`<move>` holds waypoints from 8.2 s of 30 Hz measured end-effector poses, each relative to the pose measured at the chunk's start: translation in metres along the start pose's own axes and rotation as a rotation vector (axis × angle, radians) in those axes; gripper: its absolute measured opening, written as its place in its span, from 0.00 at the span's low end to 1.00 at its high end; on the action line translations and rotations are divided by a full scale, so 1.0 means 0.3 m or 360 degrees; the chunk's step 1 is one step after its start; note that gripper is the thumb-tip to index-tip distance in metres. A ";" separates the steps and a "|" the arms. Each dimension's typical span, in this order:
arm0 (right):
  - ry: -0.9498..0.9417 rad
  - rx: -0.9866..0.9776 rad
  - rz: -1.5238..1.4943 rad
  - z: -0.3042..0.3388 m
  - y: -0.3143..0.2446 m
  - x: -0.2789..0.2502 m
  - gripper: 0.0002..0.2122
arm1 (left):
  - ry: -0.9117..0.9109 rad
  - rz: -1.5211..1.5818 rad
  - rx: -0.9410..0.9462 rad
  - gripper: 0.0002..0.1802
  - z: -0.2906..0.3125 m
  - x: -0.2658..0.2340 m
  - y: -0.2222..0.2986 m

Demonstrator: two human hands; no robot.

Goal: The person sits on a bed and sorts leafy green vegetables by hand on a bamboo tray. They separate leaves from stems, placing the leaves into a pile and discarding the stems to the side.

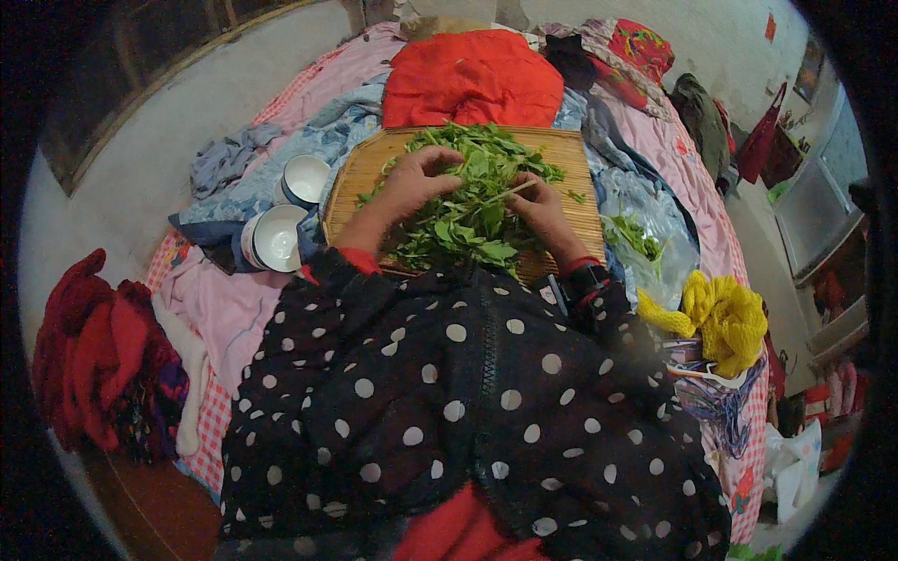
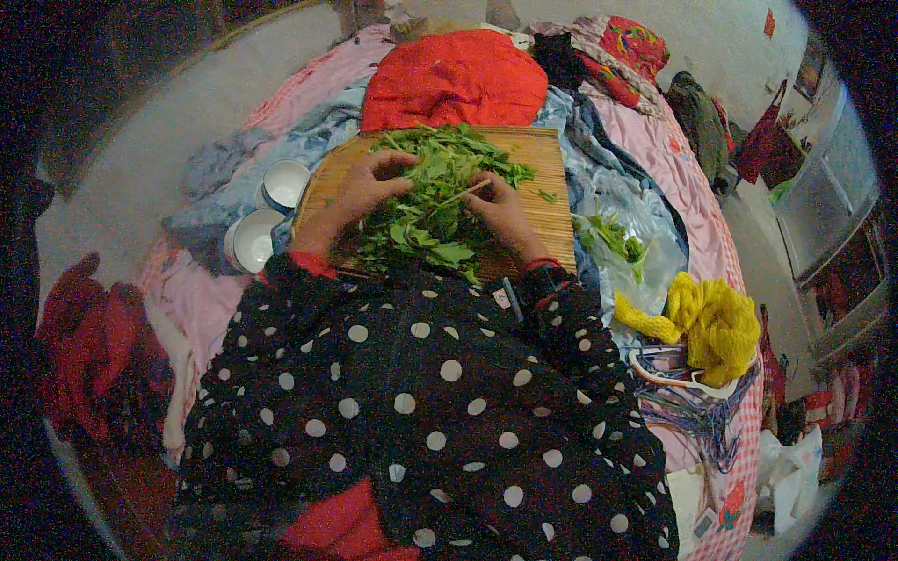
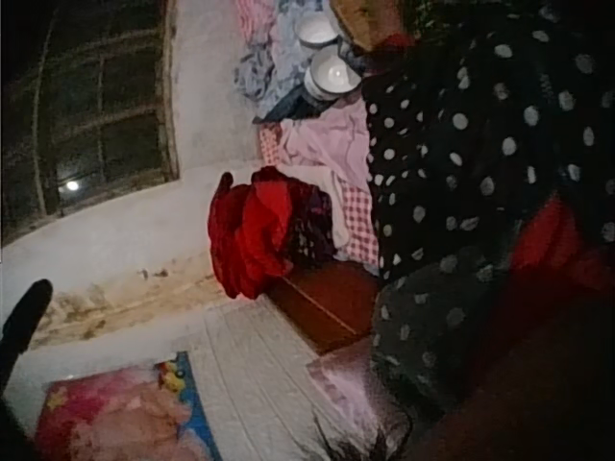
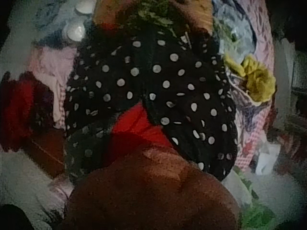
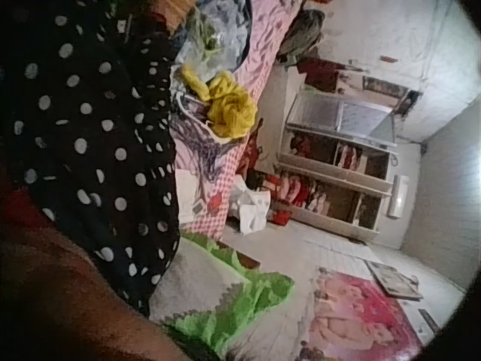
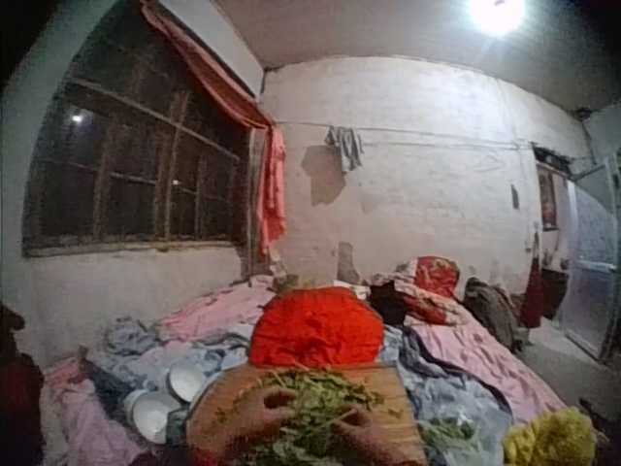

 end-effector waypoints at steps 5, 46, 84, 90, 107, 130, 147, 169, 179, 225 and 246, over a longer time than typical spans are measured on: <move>-0.0046 0.0037 -0.0087 -0.009 0.034 0.001 0.06 | -0.0202 -0.0538 0.0164 0.11 0.068 -0.080 0.089; -0.0082 0.0003 0.0167 -0.026 -0.033 0.008 0.05 | -0.1274 -0.0591 0.0293 0.09 0.271 0.073 0.044; 0.0122 -0.0215 0.0023 -0.070 -0.111 0.033 0.13 | -0.0025 0.0457 -0.0262 0.13 -0.010 0.062 -0.101; 0.0054 -0.0233 -0.0070 -0.035 -0.046 0.023 0.10 | -0.0058 0.0429 -0.0149 0.13 0.021 0.078 -0.135; 0.0205 -0.0166 -0.0108 -0.015 0.002 -0.004 0.08 | -0.0159 0.0305 0.0044 0.10 0.036 0.079 -0.135; 0.0641 -0.0648 -0.0481 0.021 -0.064 -0.119 0.09 | -0.0038 0.0414 -0.0052 0.09 0.058 0.042 -0.148; -0.0058 -0.0062 -0.0357 0.006 -0.010 0.028 0.09 | -0.0031 0.0414 -0.0044 0.09 0.061 0.038 -0.149; -0.0047 -0.0101 -0.0225 0.005 0.001 0.027 0.08 | -0.0226 0.0416 -0.0092 0.11 0.046 0.090 -0.177; 0.0194 -0.0261 -0.0289 0.033 -0.059 0.008 0.07 | 0.0058 0.0216 0.0122 0.07 0.047 0.035 -0.134; 0.0251 -0.0286 -0.0501 0.024 -0.059 -0.026 0.04 | 0.0230 0.0821 0.0148 0.07 0.071 0.025 -0.091; 0.0957 -0.0239 -0.0784 0.030 -0.002 -0.182 0.07 | 0.0097 0.0595 0.0000 0.08 0.057 0.034 -0.155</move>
Point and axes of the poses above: each hand's wrist, its own z-axis away from the middle knuckle, its own x-axis out of the palm, y = z × x, the point moved 7 cm from there along -z, towards the middle knuckle, and after that the axes turned 13 degrees about x, right-handed, at the moved point
